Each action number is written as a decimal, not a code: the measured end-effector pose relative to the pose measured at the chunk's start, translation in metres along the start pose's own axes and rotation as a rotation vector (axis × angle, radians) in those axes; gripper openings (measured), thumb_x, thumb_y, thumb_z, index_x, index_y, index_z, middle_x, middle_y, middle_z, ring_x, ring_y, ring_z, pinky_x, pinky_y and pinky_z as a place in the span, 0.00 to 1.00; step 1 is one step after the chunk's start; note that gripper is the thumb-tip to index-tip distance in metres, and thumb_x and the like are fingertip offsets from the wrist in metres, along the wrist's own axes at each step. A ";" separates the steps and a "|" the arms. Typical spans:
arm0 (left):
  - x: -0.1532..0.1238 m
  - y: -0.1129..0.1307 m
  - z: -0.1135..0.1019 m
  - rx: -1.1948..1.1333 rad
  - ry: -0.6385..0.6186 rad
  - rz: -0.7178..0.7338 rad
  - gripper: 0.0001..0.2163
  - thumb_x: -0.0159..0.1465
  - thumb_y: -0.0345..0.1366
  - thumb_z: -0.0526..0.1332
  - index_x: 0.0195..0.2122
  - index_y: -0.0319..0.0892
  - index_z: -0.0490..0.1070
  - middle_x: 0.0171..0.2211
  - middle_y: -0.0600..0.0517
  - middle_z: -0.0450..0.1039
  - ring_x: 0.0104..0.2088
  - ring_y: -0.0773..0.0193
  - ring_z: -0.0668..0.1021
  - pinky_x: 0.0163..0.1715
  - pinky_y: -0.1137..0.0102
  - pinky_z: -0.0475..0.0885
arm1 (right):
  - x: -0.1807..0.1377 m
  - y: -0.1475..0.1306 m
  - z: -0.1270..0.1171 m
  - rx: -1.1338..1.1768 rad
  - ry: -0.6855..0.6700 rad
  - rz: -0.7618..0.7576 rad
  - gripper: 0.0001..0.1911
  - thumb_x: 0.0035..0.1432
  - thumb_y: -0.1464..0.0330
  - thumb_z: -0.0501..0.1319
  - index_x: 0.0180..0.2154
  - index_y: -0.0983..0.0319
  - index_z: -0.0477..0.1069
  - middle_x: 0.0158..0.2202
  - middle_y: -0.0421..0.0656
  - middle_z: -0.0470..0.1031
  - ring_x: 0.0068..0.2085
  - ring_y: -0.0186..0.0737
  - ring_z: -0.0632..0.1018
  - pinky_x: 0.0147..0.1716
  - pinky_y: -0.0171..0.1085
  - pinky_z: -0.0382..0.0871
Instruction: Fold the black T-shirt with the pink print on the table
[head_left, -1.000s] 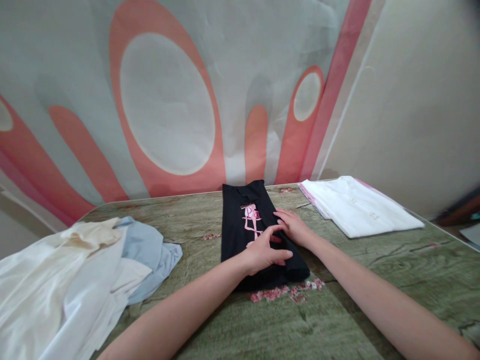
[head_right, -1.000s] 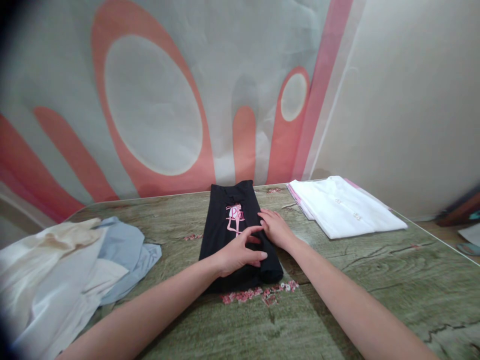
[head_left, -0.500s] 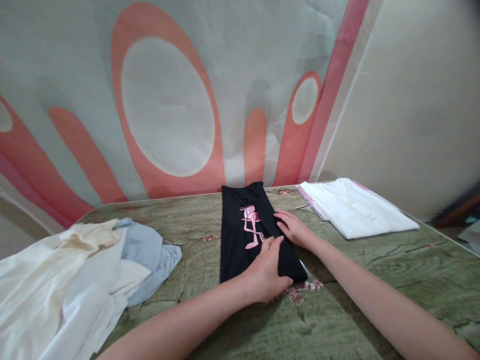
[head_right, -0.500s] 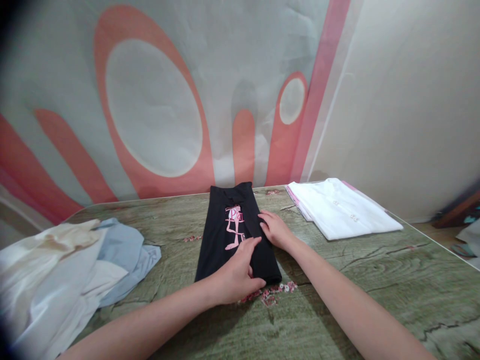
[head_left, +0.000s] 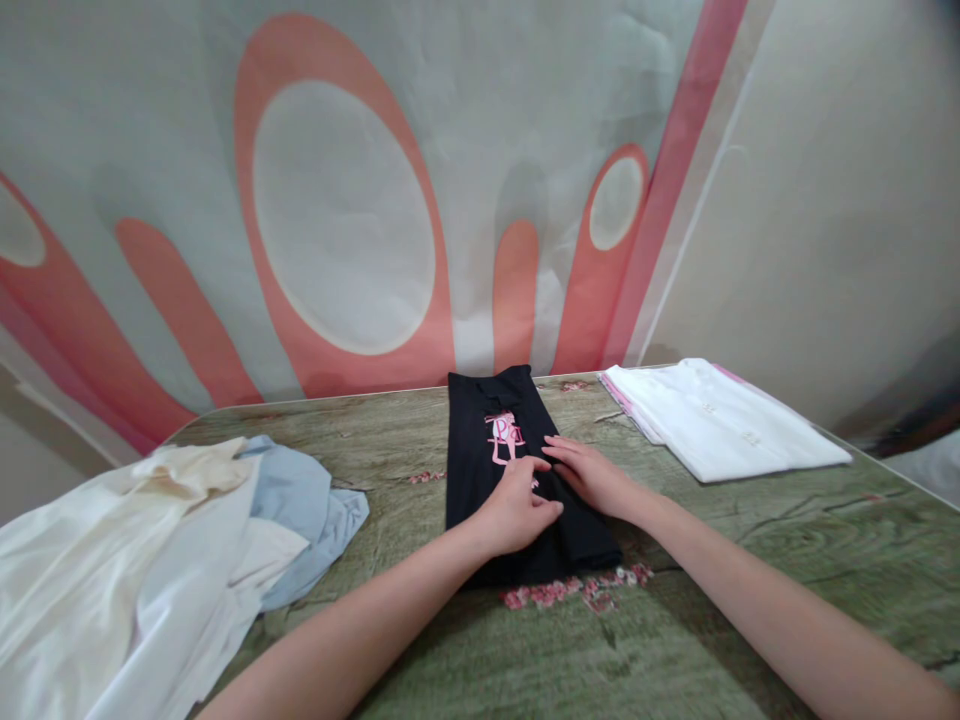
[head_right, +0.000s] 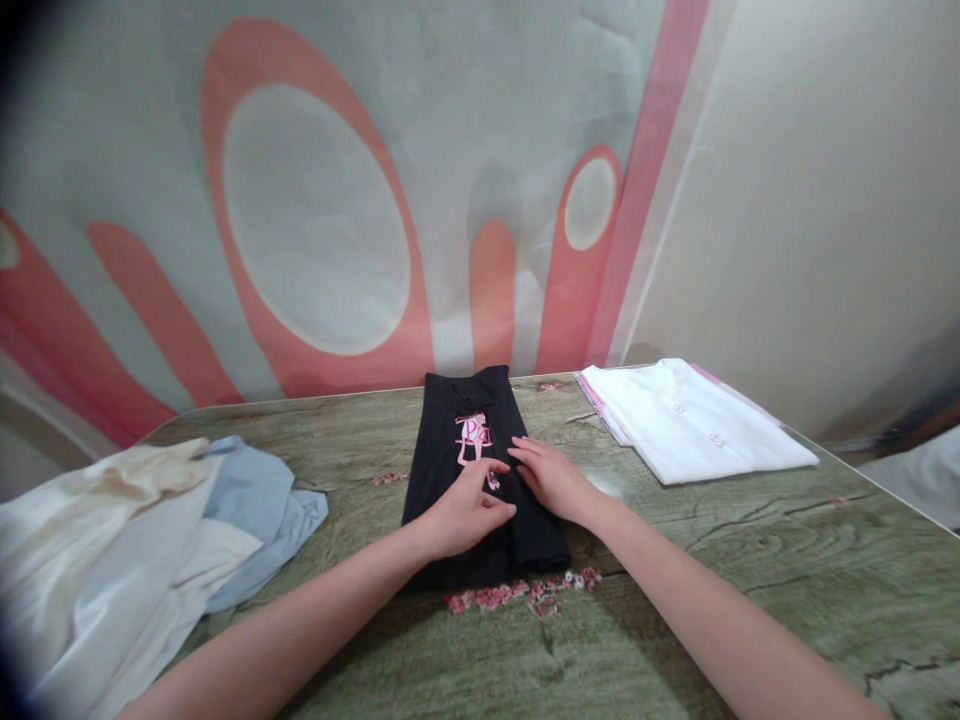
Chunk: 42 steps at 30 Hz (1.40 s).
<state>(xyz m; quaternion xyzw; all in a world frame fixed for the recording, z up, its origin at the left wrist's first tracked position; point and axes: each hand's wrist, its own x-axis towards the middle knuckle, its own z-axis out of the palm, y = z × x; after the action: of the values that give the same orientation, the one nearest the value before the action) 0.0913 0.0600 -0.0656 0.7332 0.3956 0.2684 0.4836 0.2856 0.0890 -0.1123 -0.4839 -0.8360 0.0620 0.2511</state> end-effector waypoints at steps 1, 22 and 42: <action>0.002 -0.003 0.001 -0.030 0.027 0.000 0.22 0.53 0.31 0.61 0.49 0.38 0.58 0.48 0.43 0.60 0.27 0.72 0.74 0.24 0.75 0.68 | -0.001 0.000 0.000 -0.006 0.002 0.008 0.19 0.59 0.69 0.50 0.51 0.62 0.66 0.56 0.48 0.64 0.56 0.43 0.64 0.55 0.48 0.59; 0.002 0.000 -0.005 0.467 0.028 0.353 0.11 0.56 0.25 0.53 0.40 0.40 0.65 0.37 0.50 0.67 0.34 0.66 0.72 0.38 0.69 0.69 | -0.005 -0.015 -0.011 -0.047 0.032 -0.021 0.19 0.58 0.66 0.54 0.51 0.62 0.65 0.56 0.50 0.64 0.56 0.46 0.64 0.54 0.50 0.60; 0.000 -0.003 -0.016 0.948 -0.210 0.507 0.21 0.68 0.42 0.41 0.59 0.39 0.52 0.61 0.45 0.50 0.61 0.60 0.53 0.57 0.62 0.51 | -0.036 -0.057 -0.081 0.086 -0.284 0.016 0.19 0.55 0.70 0.55 0.49 0.60 0.67 0.51 0.46 0.69 0.51 0.43 0.70 0.53 0.44 0.62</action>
<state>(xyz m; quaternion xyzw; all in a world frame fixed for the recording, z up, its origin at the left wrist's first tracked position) 0.0783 0.0684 -0.0618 0.9660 0.2339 0.0943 0.0571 0.2952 0.0173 -0.0355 -0.4659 -0.8558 0.1676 0.1500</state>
